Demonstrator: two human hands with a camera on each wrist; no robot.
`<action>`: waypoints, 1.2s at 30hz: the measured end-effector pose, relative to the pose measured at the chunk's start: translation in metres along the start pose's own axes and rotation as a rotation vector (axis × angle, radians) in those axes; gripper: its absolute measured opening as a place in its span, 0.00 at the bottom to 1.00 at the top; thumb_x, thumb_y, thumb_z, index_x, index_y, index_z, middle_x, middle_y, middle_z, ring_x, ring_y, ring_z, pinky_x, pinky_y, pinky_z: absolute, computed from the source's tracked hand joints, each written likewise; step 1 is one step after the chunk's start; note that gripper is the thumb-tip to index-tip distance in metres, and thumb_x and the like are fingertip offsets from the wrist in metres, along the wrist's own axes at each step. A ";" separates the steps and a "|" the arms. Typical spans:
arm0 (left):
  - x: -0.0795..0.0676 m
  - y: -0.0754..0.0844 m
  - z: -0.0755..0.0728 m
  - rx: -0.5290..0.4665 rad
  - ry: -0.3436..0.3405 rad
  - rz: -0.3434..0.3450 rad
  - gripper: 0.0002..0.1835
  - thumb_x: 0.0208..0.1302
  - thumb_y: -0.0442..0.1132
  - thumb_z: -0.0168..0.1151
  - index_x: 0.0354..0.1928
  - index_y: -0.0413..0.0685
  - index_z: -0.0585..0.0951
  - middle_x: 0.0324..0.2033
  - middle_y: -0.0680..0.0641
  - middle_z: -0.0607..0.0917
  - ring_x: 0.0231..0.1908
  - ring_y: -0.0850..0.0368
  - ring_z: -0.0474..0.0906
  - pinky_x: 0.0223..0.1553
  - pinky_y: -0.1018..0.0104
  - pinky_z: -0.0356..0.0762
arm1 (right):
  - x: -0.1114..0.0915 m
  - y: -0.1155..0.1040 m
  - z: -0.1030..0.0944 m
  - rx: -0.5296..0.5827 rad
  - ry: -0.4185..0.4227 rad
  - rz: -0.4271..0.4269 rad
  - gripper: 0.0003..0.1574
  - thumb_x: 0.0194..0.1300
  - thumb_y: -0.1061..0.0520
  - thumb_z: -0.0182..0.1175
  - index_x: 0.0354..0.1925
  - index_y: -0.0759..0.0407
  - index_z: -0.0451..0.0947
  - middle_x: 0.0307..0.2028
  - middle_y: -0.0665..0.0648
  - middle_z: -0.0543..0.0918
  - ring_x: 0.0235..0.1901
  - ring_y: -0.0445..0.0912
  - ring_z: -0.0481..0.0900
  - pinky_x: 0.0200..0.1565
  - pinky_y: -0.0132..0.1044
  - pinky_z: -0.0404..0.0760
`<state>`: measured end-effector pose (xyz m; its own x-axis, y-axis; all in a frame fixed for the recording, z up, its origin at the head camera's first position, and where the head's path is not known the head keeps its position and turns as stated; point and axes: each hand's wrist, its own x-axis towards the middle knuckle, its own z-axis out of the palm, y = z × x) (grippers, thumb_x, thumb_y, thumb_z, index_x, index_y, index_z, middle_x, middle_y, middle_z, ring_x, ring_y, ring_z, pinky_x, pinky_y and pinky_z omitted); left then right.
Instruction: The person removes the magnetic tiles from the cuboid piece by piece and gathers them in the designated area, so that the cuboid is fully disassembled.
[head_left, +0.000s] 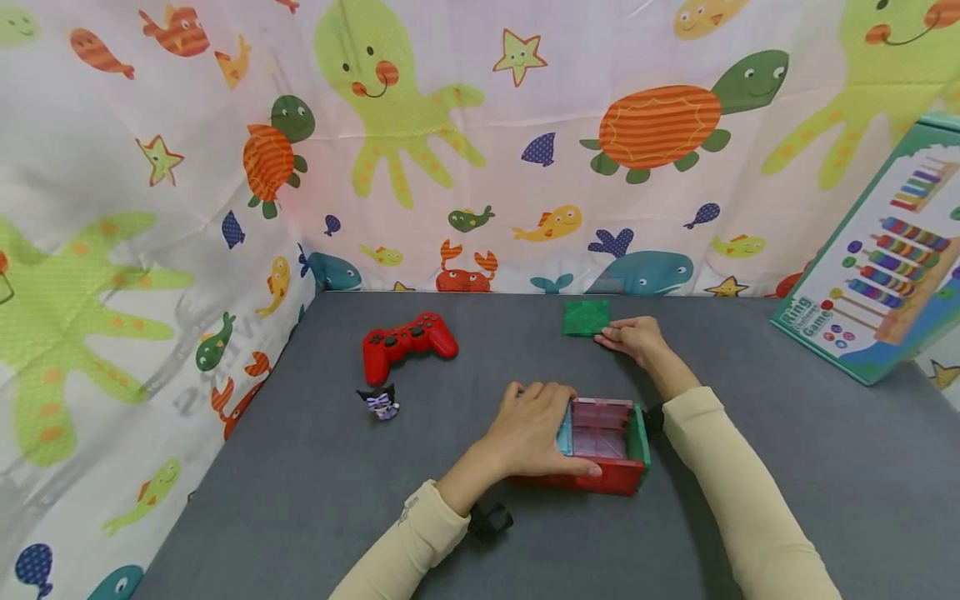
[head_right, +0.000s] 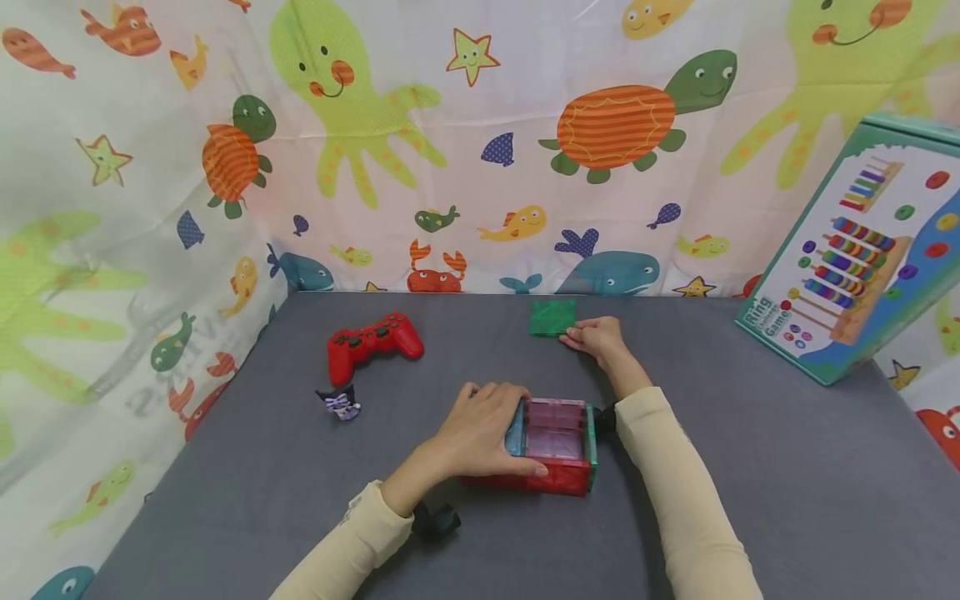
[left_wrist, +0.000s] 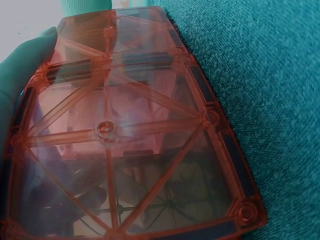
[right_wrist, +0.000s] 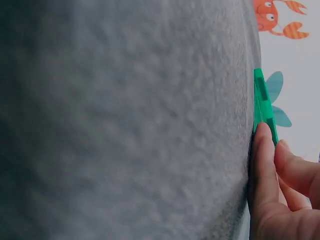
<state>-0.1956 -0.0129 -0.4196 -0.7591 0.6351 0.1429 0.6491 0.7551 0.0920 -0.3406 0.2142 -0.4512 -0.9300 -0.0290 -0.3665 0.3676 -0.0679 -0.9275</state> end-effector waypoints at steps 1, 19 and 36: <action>0.000 0.000 0.000 -0.001 0.001 0.001 0.48 0.38 0.80 0.52 0.56 0.55 0.66 0.46 0.57 0.74 0.45 0.61 0.68 0.46 0.58 0.58 | 0.001 0.001 -0.001 -0.024 0.011 -0.020 0.31 0.64 0.72 0.48 0.63 0.80 0.53 0.35 0.61 0.80 0.24 0.37 0.83 0.41 0.31 0.79; -0.002 -0.001 0.000 -0.016 -0.001 0.001 0.48 0.38 0.80 0.52 0.56 0.55 0.66 0.45 0.56 0.73 0.45 0.62 0.67 0.45 0.59 0.58 | -0.056 -0.004 -0.018 -0.621 -0.034 -0.250 0.31 0.68 0.52 0.51 0.56 0.78 0.67 0.48 0.74 0.77 0.42 0.53 0.83 0.43 0.41 0.79; 0.001 0.001 0.000 -0.060 -0.016 -0.004 0.49 0.39 0.80 0.52 0.57 0.54 0.66 0.46 0.56 0.73 0.45 0.61 0.67 0.45 0.59 0.57 | -0.178 0.018 -0.015 -0.780 -0.342 -0.193 0.34 0.69 0.45 0.48 0.53 0.76 0.70 0.44 0.68 0.81 0.38 0.52 0.82 0.40 0.40 0.80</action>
<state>-0.1960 -0.0117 -0.4199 -0.7624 0.6345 0.1271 0.6471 0.7472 0.1513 -0.1682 0.2327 -0.4034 -0.8782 -0.3939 -0.2713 -0.0192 0.5958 -0.8029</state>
